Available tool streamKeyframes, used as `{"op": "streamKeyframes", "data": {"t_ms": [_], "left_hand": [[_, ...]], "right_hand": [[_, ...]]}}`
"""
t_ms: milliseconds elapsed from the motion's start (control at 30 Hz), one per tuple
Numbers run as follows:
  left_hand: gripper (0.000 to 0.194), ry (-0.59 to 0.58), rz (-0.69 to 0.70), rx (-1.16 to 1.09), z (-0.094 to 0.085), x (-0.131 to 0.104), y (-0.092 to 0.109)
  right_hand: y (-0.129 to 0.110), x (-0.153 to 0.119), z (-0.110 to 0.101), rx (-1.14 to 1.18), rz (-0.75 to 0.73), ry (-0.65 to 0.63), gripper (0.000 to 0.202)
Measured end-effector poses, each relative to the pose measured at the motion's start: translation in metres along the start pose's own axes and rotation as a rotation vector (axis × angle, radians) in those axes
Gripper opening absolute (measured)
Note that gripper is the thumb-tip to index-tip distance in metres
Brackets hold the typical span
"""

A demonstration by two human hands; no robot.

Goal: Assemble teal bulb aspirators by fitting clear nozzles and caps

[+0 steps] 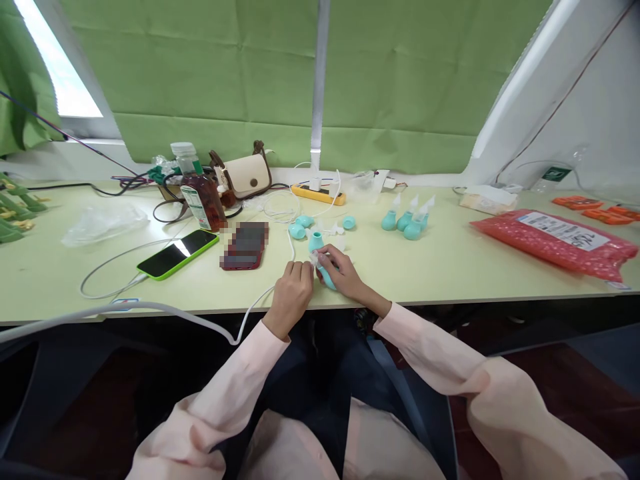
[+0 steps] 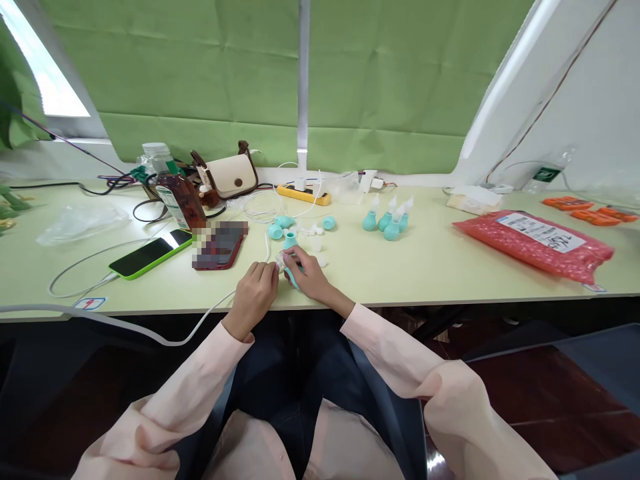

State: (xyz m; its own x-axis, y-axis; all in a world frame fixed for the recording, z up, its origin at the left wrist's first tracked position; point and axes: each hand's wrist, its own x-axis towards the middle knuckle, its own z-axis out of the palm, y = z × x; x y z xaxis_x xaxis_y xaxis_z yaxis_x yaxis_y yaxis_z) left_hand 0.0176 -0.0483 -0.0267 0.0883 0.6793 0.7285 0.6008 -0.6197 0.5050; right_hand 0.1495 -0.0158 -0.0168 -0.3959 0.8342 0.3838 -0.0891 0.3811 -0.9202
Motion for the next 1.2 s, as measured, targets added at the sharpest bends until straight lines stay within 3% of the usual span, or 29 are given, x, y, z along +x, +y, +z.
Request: {"op": "streamKeyframes", "data": {"t_ms": [433,633,867,1033,1200], "left_hand": [[0.025,-0.013,-0.158,-0.207,-0.004,0.005,0.007],[0.014,0.061,-0.119,0.005,-0.010,0.010,-0.005],[0.001,-0.005,-0.038,0.283,0.001,0.005,-0.014],[0.007,-0.025,-0.025,0.328,0.001,0.004,-0.018],[0.020,0.002,-0.047,0.248,-0.009,0.006,-0.007]], "right_hand": [[-0.005,0.006,-0.007,0.165,0.057,-0.029,0.030],[-0.005,0.008,-0.014,0.218,0.037,0.058,0.024],[-0.002,0.006,-0.011,0.186,0.058,0.002,0.019],[-0.002,0.004,-0.009,0.121,0.105,-0.095,0.013],[-0.002,0.000,-0.007,0.021,0.072,-0.152,0.007]]}}
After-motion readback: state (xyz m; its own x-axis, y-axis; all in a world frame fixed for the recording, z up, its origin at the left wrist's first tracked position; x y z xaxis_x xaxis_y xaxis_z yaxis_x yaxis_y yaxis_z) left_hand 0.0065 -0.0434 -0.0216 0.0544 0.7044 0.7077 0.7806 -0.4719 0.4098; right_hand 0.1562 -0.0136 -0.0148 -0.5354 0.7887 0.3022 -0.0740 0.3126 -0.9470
